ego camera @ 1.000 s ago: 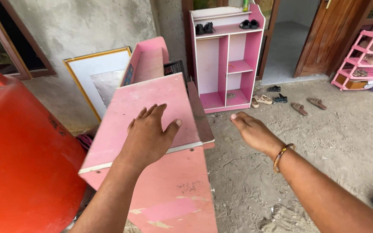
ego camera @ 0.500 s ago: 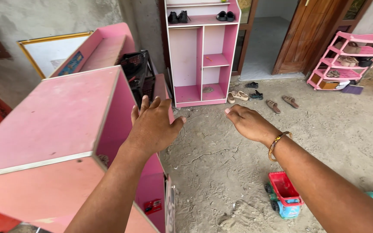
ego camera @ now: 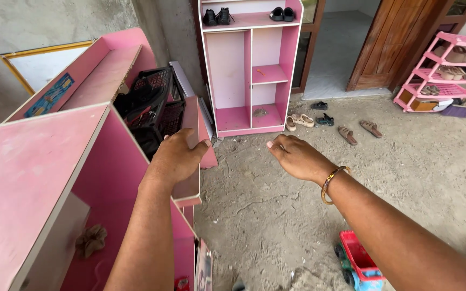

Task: Checking the fit of wooden furniture components and retrieving a power saw for assembly.

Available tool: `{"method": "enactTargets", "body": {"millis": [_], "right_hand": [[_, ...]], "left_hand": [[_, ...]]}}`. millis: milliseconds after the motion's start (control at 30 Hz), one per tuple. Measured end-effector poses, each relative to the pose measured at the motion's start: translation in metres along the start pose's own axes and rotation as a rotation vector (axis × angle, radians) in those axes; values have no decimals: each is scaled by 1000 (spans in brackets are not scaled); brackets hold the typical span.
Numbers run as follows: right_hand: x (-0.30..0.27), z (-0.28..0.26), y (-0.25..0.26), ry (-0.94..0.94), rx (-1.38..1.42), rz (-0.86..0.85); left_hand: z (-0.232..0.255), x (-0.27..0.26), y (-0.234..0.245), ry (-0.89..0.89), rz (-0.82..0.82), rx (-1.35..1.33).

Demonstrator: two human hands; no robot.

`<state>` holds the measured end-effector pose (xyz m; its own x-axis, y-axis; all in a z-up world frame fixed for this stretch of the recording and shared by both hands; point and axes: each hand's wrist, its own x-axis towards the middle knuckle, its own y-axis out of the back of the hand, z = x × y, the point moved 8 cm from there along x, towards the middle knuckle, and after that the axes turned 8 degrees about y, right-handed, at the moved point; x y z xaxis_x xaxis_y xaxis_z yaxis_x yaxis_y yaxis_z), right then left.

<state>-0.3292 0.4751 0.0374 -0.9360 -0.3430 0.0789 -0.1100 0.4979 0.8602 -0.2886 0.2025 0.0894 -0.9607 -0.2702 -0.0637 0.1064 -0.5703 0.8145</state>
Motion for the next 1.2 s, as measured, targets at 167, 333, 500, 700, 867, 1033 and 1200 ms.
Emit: {"method": "enactTargets", "body": {"millis": [167,333,500,700,867,1033,1200], "right_hand": [[92,20,8,48,-72,-29],[188,26,33,54,-65,-20],[256,32,33,84,-46,-29],[350,47,24,151,-64,-28],[440,67,13,143,-38,-105],[548,97,5,247,-41,-142],[637,108,5,367,-140,-213]], "left_hand": [[11,108,-17,-140,96,-31],[28,196,-15,-188,71,-1],[17,256,-18,-68,23,48],[23,315,-10,43,15,15],[34,382,-18,57,67,-38],[33,471,-42,120,100,-69],[51,549,-44,25,219,-59]]}}
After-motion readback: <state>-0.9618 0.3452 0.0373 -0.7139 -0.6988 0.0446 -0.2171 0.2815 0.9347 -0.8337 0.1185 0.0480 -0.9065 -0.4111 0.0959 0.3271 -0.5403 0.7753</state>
